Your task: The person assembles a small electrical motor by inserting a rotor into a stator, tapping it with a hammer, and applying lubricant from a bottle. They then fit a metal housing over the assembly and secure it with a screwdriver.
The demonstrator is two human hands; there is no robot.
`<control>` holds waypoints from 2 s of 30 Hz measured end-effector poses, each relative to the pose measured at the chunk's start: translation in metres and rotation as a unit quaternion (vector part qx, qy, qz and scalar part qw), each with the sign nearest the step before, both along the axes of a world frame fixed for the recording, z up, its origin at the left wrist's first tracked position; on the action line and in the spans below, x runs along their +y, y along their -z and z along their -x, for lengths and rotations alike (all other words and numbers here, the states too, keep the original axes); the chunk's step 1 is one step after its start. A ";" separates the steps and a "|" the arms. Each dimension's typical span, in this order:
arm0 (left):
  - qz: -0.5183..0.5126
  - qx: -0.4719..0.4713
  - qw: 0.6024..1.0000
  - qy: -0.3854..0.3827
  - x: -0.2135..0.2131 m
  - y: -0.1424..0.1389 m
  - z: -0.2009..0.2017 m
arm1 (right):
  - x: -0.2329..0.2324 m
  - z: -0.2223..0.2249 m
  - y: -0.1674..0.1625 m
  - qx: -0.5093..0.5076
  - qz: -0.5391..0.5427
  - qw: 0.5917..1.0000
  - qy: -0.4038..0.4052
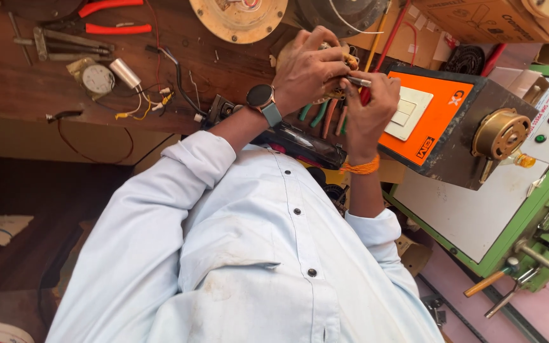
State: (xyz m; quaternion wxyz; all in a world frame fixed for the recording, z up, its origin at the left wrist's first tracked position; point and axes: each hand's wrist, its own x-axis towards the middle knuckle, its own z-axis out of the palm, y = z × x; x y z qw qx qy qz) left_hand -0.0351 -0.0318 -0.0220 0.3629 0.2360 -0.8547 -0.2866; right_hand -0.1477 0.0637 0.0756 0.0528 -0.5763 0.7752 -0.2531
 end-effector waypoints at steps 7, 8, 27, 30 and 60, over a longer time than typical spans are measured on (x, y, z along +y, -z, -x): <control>-0.077 0.072 0.994 0.028 -0.014 -0.001 -0.042 | 0.006 0.020 -0.024 -0.110 -0.041 0.992 -0.041; -0.083 0.073 0.993 0.033 -0.014 0.000 -0.046 | 0.004 0.021 -0.024 -0.103 -0.044 0.992 -0.054; -0.122 0.042 0.992 0.004 0.003 0.008 -0.034 | -0.006 0.022 0.003 -0.010 -0.071 0.990 -0.119; -0.141 0.058 0.988 0.033 -0.001 0.004 -0.035 | -0.005 0.030 -0.004 -0.065 -0.084 0.984 -0.143; -0.157 0.074 0.985 -0.004 0.010 0.018 -0.029 | 0.001 0.021 -0.009 -0.012 -0.069 0.997 -0.023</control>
